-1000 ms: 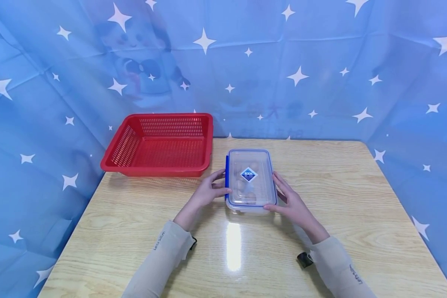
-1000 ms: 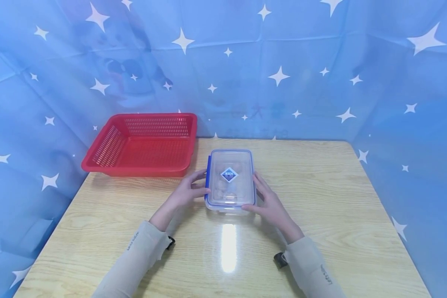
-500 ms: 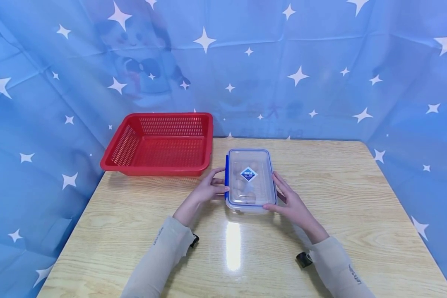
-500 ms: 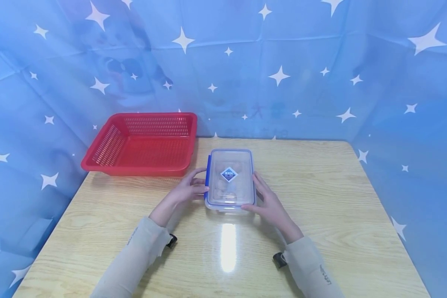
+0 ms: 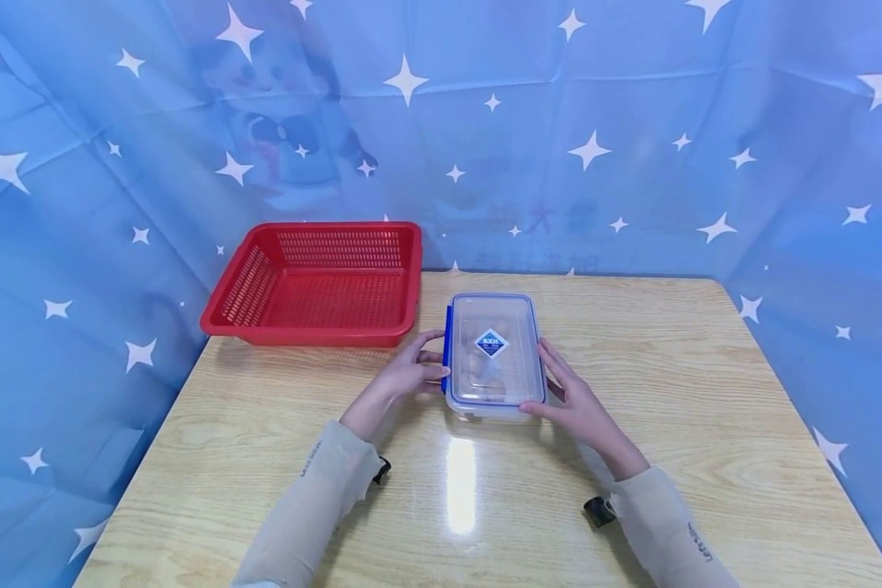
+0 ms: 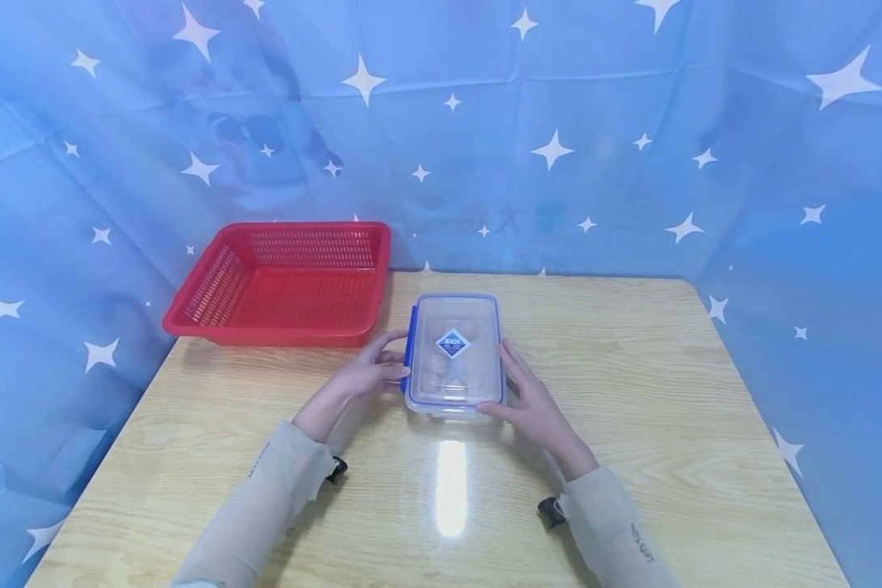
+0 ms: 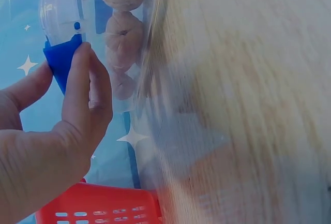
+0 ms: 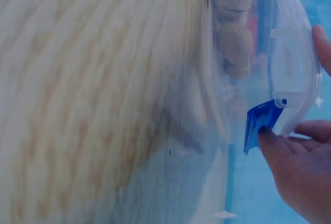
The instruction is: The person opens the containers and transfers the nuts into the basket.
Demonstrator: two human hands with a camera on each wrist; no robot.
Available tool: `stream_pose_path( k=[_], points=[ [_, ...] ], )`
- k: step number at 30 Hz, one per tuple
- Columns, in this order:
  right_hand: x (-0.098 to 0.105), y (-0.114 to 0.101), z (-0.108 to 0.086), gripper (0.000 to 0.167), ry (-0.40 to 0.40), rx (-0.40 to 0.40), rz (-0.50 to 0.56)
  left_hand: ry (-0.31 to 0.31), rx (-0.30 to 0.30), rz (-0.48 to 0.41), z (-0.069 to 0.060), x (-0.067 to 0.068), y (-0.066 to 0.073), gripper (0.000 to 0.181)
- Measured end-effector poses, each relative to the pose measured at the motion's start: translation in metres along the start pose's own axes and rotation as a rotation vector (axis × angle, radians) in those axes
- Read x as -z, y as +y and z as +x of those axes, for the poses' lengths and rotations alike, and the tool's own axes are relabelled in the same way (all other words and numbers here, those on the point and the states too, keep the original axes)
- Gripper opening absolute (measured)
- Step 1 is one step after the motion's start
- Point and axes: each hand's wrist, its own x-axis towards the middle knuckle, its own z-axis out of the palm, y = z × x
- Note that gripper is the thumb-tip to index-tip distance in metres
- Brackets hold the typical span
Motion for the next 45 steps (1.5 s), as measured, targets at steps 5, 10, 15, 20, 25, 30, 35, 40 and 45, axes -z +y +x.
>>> stream_pose_path(
  k=[5,10,15,20,25,30,35,40,45],
  points=[
    [-0.003,-0.001,-0.002,0.097,-0.001,-0.012,-0.016,0.038,0.053,0.022,-0.001,0.002,-0.011,0.069],
    [-0.007,-0.004,-0.004,0.097,-0.004,-0.026,-0.039,0.037,0.074,0.084,-0.001,0.007,-0.017,0.068],
    [-0.006,-0.005,-0.002,0.097,0.009,-0.03,-0.043,0.016,-0.033,0.104,-0.002,0.01,-0.009,0.067],
    [-0.005,-0.004,-0.001,0.098,0.006,-0.023,-0.041,0.039,-0.125,0.188,-0.008,0.008,0.0,0.059],
    [-0.005,-0.003,0.001,0.098,0.01,-0.014,-0.037,0.076,-0.154,0.201,-0.01,0.005,0.003,0.055],
    [-0.005,-0.003,0.002,0.097,0.011,-0.021,-0.039,0.096,-0.186,0.182,-0.012,-0.001,0.003,0.055],
    [-0.005,-0.004,0.001,0.098,0.012,-0.029,-0.037,0.12,-0.207,0.173,-0.013,-0.006,0.002,0.056],
    [-0.004,-0.004,0.001,0.098,0.01,-0.024,-0.023,0.136,-0.2,0.175,-0.013,-0.009,0.0,0.056],
    [-0.004,-0.003,0.0,0.099,0.011,-0.023,-0.02,0.15,-0.168,0.201,-0.013,-0.012,-0.002,0.057]
  ],
)
